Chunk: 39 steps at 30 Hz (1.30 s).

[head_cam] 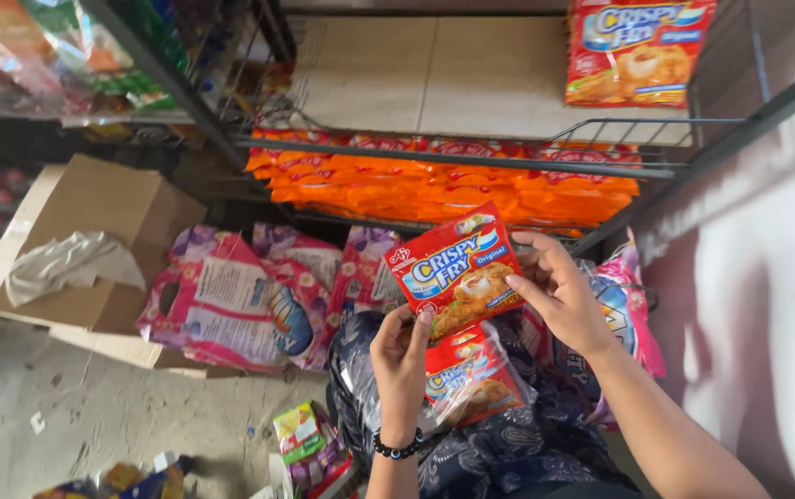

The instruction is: Stocking and organizing seasoning packets on a low grocery store shelf.

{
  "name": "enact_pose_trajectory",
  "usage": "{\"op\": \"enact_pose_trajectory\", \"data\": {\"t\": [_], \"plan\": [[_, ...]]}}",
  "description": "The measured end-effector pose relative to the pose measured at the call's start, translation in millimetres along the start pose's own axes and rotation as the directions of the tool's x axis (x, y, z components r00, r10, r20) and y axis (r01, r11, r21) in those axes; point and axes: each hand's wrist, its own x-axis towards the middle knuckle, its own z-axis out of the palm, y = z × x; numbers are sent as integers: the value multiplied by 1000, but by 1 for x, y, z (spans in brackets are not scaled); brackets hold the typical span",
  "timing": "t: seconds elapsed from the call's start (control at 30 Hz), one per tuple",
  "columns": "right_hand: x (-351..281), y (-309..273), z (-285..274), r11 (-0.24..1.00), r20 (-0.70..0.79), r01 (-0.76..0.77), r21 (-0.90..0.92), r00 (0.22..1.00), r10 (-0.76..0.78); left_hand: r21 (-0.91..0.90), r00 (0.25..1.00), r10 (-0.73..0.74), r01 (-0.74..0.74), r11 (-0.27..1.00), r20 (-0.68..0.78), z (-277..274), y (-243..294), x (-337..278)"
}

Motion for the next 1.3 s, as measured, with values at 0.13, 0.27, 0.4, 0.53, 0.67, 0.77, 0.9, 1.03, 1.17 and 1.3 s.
{"op": "enact_pose_trajectory", "data": {"t": [0.13, 0.27, 0.4, 0.53, 0.67, 0.77, 0.9, 1.03, 1.17, 1.3], "plan": [[0, -6, -19, 999, -105, 32, -5, 994, -32, -25, 996, 91, -90, 996, 9, 27, 20, 15], [5, -42, -38, 924, -231, 132, -358, 947, -224, 13, 983, 168, -170, 985, 76, 60, 56, 34], [20, -72, -62, 908, -257, 238, -344, 906, -335, -69, 956, 260, -252, 965, 136, 98, 80, 68], [37, -117, -79, 883, -293, 316, -346, 858, -422, -23, 937, 299, -300, 954, 181, 137, 93, 108], [56, -151, -95, 835, -368, 175, -521, 837, -405, 263, 882, 435, -469, 843, 181, 173, 115, 139], [75, -159, -105, 724, -320, 255, -641, 768, -555, 282, 848, 474, -526, 802, 236, 195, 114, 165], [102, -144, -129, 376, -85, 280, -883, 693, -716, 361, 852, 447, -521, 774, 271, 223, 96, 197], [121, -126, -146, 449, -112, 218, -866, 792, -601, 393, 850, 431, -524, 756, 304, 242, 63, 232], [139, -109, -160, 364, -117, 60, -930, 887, -448, 517, 879, 348, -475, 713, 327, 257, 29, 262], [156, -90, -172, 308, -122, -2, -951, 920, -373, 494, 865, 357, -497, 714, 354, 266, 11, 271]]}}
